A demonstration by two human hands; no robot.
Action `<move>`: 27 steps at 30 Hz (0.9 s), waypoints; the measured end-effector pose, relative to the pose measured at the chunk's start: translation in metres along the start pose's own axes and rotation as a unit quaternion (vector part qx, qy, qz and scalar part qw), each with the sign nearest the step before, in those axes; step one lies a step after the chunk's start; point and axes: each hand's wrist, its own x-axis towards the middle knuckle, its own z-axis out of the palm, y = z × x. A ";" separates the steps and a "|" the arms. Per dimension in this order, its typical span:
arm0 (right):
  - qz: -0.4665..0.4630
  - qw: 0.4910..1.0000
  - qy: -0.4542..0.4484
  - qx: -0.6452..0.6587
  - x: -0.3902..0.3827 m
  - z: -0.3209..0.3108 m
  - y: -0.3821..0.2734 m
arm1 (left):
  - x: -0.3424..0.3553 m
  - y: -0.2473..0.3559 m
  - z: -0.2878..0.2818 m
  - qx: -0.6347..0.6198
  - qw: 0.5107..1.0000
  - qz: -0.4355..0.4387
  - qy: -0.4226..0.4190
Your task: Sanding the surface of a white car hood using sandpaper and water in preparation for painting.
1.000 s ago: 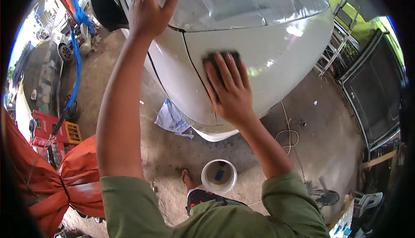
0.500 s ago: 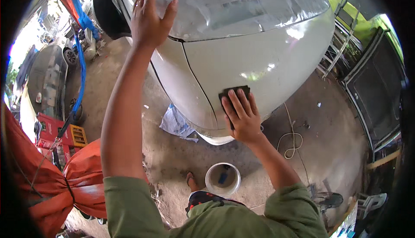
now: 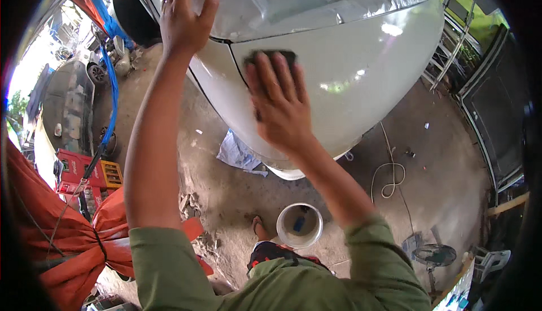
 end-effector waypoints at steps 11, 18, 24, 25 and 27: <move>-0.016 1.000 0.016 0.004 0.005 -0.003 0.000 | -0.003 -0.002 -0.004 -0.006 0.999 -0.040 -0.018; -0.065 0.997 -0.029 0.001 -0.042 -0.017 0.043 | -0.003 -0.006 -0.010 0.029 0.999 0.001 -0.025; -0.081 0.996 -0.027 -0.018 0.023 -0.004 0.009 | 0.000 0.001 -0.001 -0.027 0.999 -0.025 -0.030; -0.082 0.996 -0.027 -0.026 0.019 -0.010 0.021 | 0.001 0.005 0.002 -0.010 0.999 -0.024 -0.046; -0.115 0.993 -0.032 0.016 -0.004 -0.020 0.047 | -0.003 -0.003 -0.006 -0.010 0.999 -0.024 -0.036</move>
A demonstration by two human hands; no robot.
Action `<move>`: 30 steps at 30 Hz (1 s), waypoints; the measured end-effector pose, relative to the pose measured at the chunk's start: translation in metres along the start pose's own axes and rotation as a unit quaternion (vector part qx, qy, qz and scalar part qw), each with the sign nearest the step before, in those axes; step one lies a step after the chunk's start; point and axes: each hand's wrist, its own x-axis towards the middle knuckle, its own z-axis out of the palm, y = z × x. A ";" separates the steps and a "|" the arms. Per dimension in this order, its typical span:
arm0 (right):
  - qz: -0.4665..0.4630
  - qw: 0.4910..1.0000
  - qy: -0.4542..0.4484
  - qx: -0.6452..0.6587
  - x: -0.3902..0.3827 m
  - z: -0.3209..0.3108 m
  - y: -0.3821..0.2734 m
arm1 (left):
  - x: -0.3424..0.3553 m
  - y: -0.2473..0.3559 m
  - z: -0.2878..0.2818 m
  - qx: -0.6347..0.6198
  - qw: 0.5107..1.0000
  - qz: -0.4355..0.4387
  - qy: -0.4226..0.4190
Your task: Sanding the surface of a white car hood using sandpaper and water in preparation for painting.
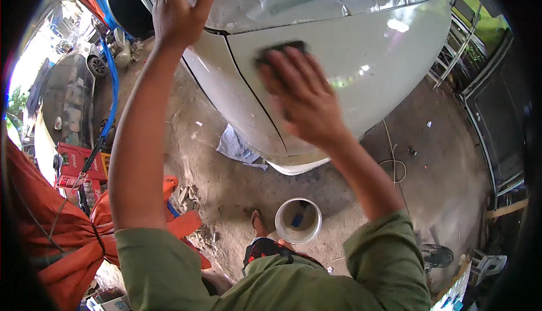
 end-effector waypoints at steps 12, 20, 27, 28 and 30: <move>-0.047 0.998 -0.018 -0.029 -0.023 -0.015 0.055 | -0.002 -0.003 -0.003 0.040 0.999 0.021 -0.003; 0.038 0.997 0.044 -0.058 0.015 -0.002 0.005 | 0.005 0.005 0.008 -0.050 0.998 -0.008 0.021; 0.089 0.986 0.122 -0.073 -0.020 -0.019 0.086 | 0.003 0.004 0.001 0.002 1.000 -0.027 0.000; 0.109 0.979 0.161 -0.067 -0.013 -0.003 0.068 | 0.004 0.005 0.002 -0.002 1.000 -0.027 0.000; 0.125 0.983 0.134 -0.033 0.011 0.009 0.017 | 0.005 0.005 0.008 -0.036 0.998 -0.044 -0.001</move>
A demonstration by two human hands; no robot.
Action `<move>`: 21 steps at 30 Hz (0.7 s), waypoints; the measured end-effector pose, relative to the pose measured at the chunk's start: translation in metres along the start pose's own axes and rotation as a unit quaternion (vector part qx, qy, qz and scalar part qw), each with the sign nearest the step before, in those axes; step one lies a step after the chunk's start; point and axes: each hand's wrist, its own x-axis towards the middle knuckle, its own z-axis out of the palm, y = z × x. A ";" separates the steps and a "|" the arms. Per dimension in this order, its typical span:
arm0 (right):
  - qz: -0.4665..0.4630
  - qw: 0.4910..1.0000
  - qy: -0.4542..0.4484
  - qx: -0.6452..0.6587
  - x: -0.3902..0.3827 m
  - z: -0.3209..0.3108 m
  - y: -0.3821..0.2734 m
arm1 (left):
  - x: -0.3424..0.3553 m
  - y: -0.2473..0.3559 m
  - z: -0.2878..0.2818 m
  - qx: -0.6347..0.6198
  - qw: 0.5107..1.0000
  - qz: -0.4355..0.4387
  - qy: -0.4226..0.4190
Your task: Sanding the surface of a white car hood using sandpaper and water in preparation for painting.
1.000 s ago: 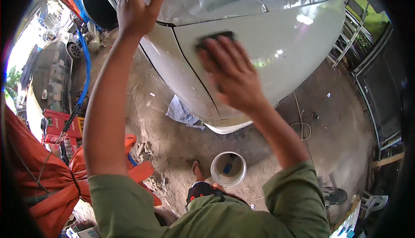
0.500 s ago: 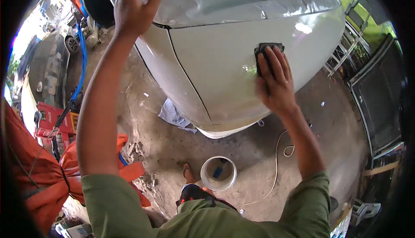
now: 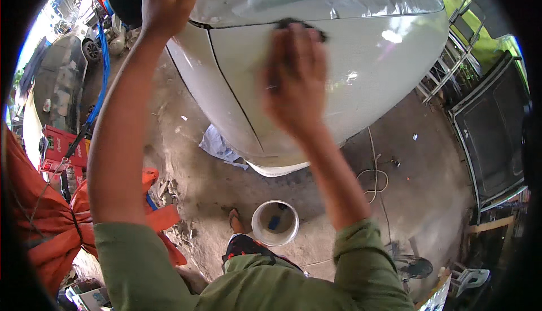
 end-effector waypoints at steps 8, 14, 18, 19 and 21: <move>0.006 0.997 0.055 -0.049 -0.009 -0.019 0.074 | -0.002 -0.004 -0.009 0.047 0.999 0.023 0.001; -0.082 0.995 -0.044 0.036 0.007 -0.003 0.000 | -0.002 -0.019 -0.004 0.004 1.000 -0.013 -0.003; 0.011 0.999 0.024 -0.018 0.002 -0.024 0.079 | 0.000 -0.009 -0.010 -0.003 0.999 0.040 0.001; 0.020 0.998 0.048 -0.024 -0.002 -0.017 0.078 | 0.002 -0.002 -0.007 0.015 0.999 0.033 -0.007; 0.034 0.999 0.038 -0.003 -0.002 -0.002 0.033 | 0.002 -0.002 -0.002 -0.003 0.999 0.040 -0.007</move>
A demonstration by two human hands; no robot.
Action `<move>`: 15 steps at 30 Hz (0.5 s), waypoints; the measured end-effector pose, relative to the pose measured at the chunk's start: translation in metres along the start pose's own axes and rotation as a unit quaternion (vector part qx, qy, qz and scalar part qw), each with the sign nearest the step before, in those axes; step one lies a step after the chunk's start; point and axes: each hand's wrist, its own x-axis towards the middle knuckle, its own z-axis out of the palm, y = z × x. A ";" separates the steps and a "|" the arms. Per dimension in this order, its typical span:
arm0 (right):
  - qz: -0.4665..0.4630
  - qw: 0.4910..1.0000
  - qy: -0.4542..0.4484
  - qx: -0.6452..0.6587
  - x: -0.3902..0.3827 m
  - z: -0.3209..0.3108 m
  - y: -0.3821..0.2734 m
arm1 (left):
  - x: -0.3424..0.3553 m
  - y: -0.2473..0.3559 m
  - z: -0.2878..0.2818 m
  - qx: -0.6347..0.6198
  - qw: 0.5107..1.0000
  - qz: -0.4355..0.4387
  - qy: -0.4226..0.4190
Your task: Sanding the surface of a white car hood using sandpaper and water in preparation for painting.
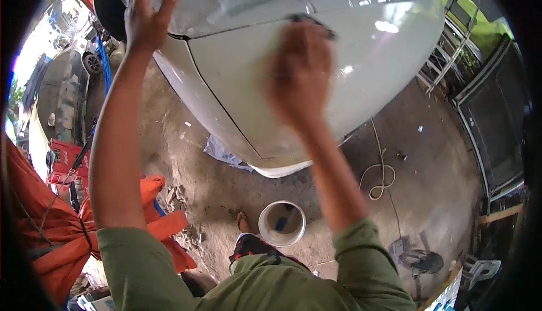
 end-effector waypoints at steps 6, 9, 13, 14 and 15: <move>-0.110 0.987 -0.079 0.081 0.005 0.004 -0.032 | -0.008 -0.013 -0.013 0.014 1.000 0.018 -0.012; -0.064 0.995 -0.032 0.070 0.008 -0.013 0.017 | -0.003 -0.009 -0.009 -0.032 0.999 0.010 -0.001; -0.022 0.999 -0.013 0.025 -0.002 -0.008 -0.007 | 0.002 0.005 -0.007 0.000 1.000 -0.007 -0.015; -0.034 0.997 -0.050 0.046 -0.002 -0.006 -0.023 | 0.001 0.004 0.000 -0.025 1.000 -0.013 -0.002; -0.056 0.994 -0.096 0.024 0.000 -0.003 -0.040 | 0.001 -0.001 0.000 -0.028 1.000 -0.010 -0.002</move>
